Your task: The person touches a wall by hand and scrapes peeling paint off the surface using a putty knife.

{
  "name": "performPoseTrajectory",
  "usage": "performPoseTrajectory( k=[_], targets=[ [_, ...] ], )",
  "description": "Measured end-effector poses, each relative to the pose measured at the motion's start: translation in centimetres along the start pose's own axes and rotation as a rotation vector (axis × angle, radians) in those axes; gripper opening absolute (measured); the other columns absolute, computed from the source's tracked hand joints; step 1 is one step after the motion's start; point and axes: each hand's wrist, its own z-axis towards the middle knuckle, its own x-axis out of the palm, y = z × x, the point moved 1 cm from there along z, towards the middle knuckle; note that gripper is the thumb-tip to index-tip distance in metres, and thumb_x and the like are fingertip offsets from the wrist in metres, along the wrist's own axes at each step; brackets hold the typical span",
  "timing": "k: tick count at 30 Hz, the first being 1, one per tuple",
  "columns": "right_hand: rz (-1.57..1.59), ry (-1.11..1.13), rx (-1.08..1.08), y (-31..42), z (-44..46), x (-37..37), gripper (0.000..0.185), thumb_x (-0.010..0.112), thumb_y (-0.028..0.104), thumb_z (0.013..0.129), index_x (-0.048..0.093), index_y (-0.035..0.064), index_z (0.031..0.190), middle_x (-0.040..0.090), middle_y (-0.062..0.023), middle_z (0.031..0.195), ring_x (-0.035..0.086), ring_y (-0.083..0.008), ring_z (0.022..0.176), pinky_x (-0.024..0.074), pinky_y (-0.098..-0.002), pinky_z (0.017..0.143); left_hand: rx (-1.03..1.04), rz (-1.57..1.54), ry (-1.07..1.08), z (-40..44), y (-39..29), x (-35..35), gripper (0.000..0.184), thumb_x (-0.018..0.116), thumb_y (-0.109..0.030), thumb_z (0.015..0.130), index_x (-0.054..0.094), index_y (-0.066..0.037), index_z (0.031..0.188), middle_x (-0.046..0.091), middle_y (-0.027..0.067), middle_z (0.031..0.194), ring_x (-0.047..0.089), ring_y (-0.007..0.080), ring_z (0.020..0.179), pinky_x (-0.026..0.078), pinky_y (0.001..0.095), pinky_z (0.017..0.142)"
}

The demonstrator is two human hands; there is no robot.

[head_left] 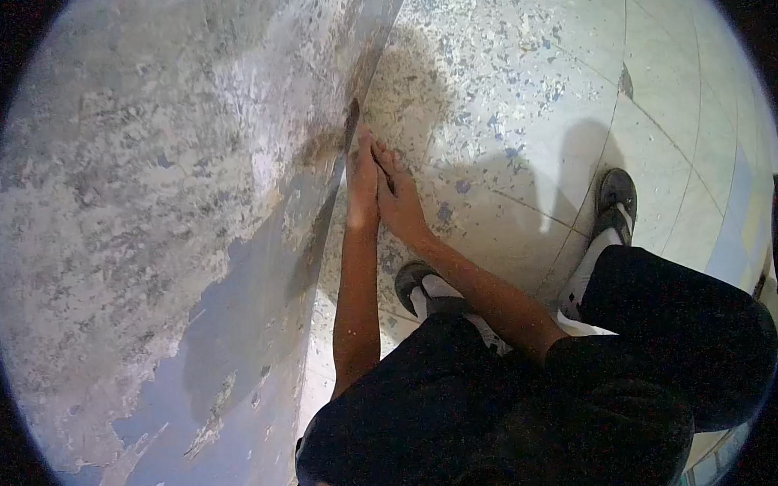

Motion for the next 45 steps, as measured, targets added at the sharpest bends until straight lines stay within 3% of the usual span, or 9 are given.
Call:
performPoseTrajectory(
  k=[3, 5, 13, 16, 18, 25, 32, 39, 45],
  targets=[
    [-0.239, -0.003, -0.051, 1.8, -1.7, -0.6, 0.037, 0.037, 0.014, 0.094, 0.041, 0.0, 0.128, 0.047, -0.0189, 0.127, 0.045, -0.0279, 0.119, 0.0314, -0.0334, 0.101, 0.043, -0.053, 0.029, -0.4, 2.0, -1.2, 0.048, 0.044, -0.049, 0.09, 0.045, -0.008, 0.065, 0.046, 0.0017, 0.066, 0.044, 0.0114, 0.061, 0.038, 0.0282, 0.055],
    [-0.042, 0.108, 0.132, 1.0, -3.6, -0.5, 0.038, 0.035, 0.015, 0.096, 0.038, -0.0022, 0.13, 0.04, -0.0168, 0.134, 0.037, -0.024, 0.124, 0.0241, -0.0309, 0.104, 0.036, -0.133, -0.039, -2.7, 2.7, -1.5, 0.048, 0.044, -0.049, 0.09, 0.045, -0.008, 0.065, 0.046, 0.0015, 0.064, 0.043, 0.0111, 0.061, 0.037, 0.0277, 0.054],
    [-0.041, -0.005, 0.093, 2.0, 1.1, -0.1, 0.038, 0.036, 0.015, 0.096, 0.038, -0.0021, 0.13, 0.04, -0.0166, 0.134, 0.037, -0.0238, 0.124, 0.0258, -0.031, 0.104, 0.25, -0.252, -0.047, 4.1, 2.8, -0.6, 0.047, 0.046, -0.045, 0.09, 0.046, -0.005, 0.067, 0.045, 0.0023, 0.067, 0.044, 0.0121, 0.059, 0.04, 0.0278, 0.057],
    [-0.129, 0.033, 0.103, 3.3, -0.3, -1.2, 0.039, 0.037, 0.016, 0.096, 0.038, -0.0023, 0.13, 0.044, -0.018, 0.132, 0.042, -0.0243, 0.121, 0.0292, -0.0311, 0.102, 0.155, -0.046, 0.0, 0.7, 0.7, 0.6, 0.047, 0.049, -0.046, 0.089, 0.046, -0.004, 0.068, 0.044, 0.0026, 0.066, 0.044, 0.0131, 0.056, 0.039, 0.0286, 0.053],
    [-0.165, 0.082, 0.152, 4.3, -0.3, -1.3, 0.04, 0.037, 0.018, 0.096, 0.038, -0.0023, 0.13, 0.045, -0.0187, 0.13, 0.044, -0.0246, 0.12, 0.0309, -0.031, 0.1, 0.039, -0.363, -0.147, -0.3, 1.3, 0.3, 0.046, 0.048, -0.047, 0.089, 0.043, -0.007, 0.065, 0.041, 0.0012, 0.065, 0.04, 0.0125, 0.054, 0.035, 0.0278, 0.048],
    [-0.1, -0.013, 0.006, 3.2, 4.8, -2.1, 0.039, 0.037, 0.019, 0.096, 0.04, -0.0022, 0.129, 0.048, -0.0184, 0.128, 0.044, -0.0251, 0.12, 0.031, -0.0314, 0.1, 0.127, -0.182, 0.122, 2.7, -3.5, 4.6, 0.046, 0.042, -0.052, 0.09, 0.041, -0.014, 0.065, 0.038, -0.0028, 0.059, 0.037, 0.0099, 0.052, 0.032, 0.0255, 0.049],
    [-0.212, 0.042, -0.028, 5.5, 3.4, -3.0, 0.035, 0.038, 0.014, 0.094, 0.046, 0.002, 0.125, 0.051, -0.0202, 0.122, 0.049, -0.031, 0.114, 0.0361, -0.0359, 0.096, 0.075, -0.464, 0.042, 1.3, -1.5, 4.0, 0.043, 0.045, -0.049, 0.09, 0.041, -0.012, 0.07, 0.042, -0.0003, 0.063, 0.042, 0.0108, 0.057, 0.037, 0.0235, 0.052],
    [-0.177, -0.069, -0.096, 5.5, 8.9, -5.6, 0.036, 0.038, 0.011, 0.093, 0.044, 0.0012, 0.127, 0.05, -0.0175, 0.125, 0.047, -0.0251, 0.117, 0.0332, -0.0314, 0.099, 0.081, -0.279, 0.123, 4.5, -5.0, 8.7, 0.04, 0.046, -0.048, 0.09, 0.04, -0.012, 0.073, 0.038, -0.0009, 0.062, 0.042, 0.011, 0.056, 0.039, 0.0253, 0.052],
    [-0.401, 0.188, -0.006, 9.7, 2.9, -4.3, 0.035, 0.041, 0.011, 0.091, 0.046, -0.0004, 0.124, 0.053, -0.0231, 0.118, 0.054, -0.0273, 0.108, 0.0387, -0.0334, 0.093, 0.168, -0.668, 0.035, -0.3, -3.3, 5.2, 0.042, 0.045, -0.05, 0.09, 0.039, -0.012, 0.073, 0.039, 0.0001, 0.062, 0.041, 0.0114, 0.055, 0.039, 0.0255, 0.052]
  ],
)
